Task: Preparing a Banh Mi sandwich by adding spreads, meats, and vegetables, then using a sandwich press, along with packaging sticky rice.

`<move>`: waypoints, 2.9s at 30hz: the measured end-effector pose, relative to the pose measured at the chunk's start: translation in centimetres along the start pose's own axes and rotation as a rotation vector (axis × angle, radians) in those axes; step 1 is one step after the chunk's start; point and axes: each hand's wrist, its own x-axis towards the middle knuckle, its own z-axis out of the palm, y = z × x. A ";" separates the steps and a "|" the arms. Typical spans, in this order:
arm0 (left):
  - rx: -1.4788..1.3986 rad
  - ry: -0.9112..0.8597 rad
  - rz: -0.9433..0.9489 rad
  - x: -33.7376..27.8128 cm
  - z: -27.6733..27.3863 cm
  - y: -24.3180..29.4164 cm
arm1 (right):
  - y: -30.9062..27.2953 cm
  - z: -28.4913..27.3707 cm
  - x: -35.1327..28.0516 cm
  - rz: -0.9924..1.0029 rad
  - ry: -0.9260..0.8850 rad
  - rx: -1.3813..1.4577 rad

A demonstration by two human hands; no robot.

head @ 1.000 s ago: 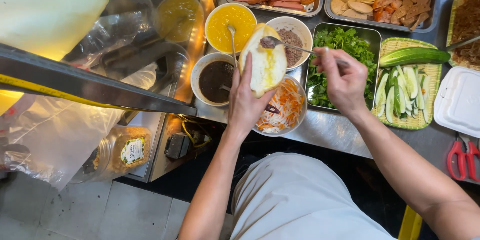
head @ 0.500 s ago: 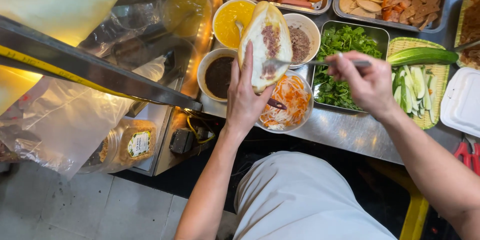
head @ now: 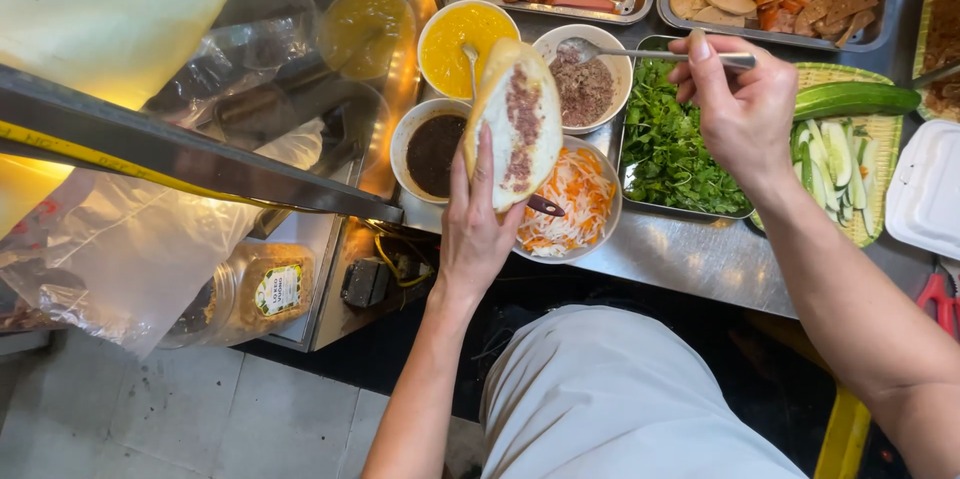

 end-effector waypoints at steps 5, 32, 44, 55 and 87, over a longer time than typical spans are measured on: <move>-0.040 0.050 -0.094 -0.7 0.4 2.3 | 7.1 2.5 -1.1 0.120 0.011 -0.272; -0.753 -0.474 0.066 -9.2 31.1 16.6 | 17.7 -62.6 -43.5 0.360 1.687 1.175; -0.558 -0.451 -0.009 -12.9 36.4 33.5 | 22.2 -71.5 -45.4 0.069 1.345 1.359; -0.636 -0.460 0.054 -13.5 39.5 30.8 | -3.0 -45.9 -36.3 0.071 0.760 0.597; -0.663 -0.427 0.063 -15.1 34.6 28.3 | -4.8 -37.2 -30.9 0.232 0.832 0.095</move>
